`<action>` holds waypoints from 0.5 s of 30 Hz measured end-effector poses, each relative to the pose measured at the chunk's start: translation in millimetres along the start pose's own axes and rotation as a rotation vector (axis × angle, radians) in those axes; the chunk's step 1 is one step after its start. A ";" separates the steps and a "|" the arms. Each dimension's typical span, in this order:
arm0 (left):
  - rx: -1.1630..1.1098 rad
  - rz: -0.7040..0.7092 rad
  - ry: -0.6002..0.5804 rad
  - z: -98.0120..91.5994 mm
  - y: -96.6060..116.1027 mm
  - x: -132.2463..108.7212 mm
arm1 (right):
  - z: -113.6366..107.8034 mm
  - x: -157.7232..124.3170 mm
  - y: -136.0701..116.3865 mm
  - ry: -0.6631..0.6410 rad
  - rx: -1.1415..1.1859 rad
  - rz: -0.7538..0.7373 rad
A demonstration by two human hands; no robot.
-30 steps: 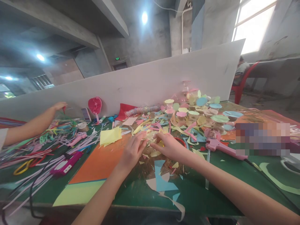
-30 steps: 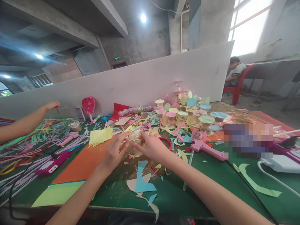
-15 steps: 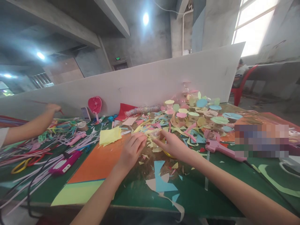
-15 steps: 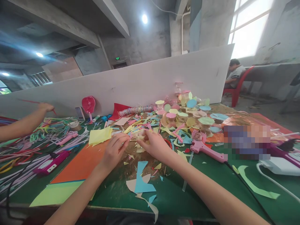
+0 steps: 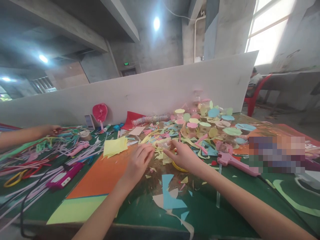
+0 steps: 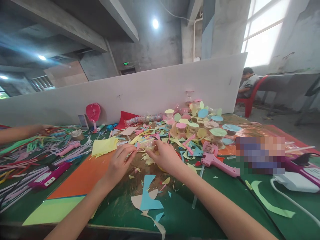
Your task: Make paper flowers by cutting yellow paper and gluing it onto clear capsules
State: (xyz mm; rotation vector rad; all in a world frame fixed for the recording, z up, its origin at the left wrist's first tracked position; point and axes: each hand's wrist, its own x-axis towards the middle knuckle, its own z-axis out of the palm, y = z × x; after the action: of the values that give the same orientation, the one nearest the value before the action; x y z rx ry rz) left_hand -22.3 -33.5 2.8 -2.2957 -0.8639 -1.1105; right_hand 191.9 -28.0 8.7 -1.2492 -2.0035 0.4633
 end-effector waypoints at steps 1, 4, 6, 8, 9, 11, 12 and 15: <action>-0.001 0.001 -0.001 0.1 -0.6 -0.3 | -0.5 0.4 0.3 0.004 -0.004 0.000; -0.014 0.021 -0.013 -0.3 -1.7 -0.4 | -3.4 1.5 0.6 0.024 -0.015 0.004; -0.025 0.031 -0.027 -0.8 -1.5 0.3 | -6.2 2.4 0.5 0.042 -0.019 0.006; -0.027 0.031 -0.031 -1.2 -0.9 1.0 | -9.1 3.4 0.6 0.066 -0.023 0.014; -0.026 0.028 -0.032 -1.2 -0.6 1.1 | -10.5 3.9 0.7 0.078 -0.025 0.021; -0.025 0.021 -0.030 -0.7 -0.5 0.8 | -13.0 4.8 1.0 0.102 -0.030 0.038; -0.024 0.015 -0.032 -0.3 -0.7 0.4 | -14.2 5.2 1.3 0.115 -0.031 0.047; -0.021 -0.010 -0.041 0.7 -2.0 -1.1 | -17.5 6.2 2.8 0.163 -0.036 0.078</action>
State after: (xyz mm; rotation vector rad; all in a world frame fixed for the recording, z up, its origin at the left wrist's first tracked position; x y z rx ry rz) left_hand -23.9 -32.0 1.7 -2.3411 -0.8847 -1.0849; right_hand 204.7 -22.5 21.1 -1.3472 -1.8389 0.3520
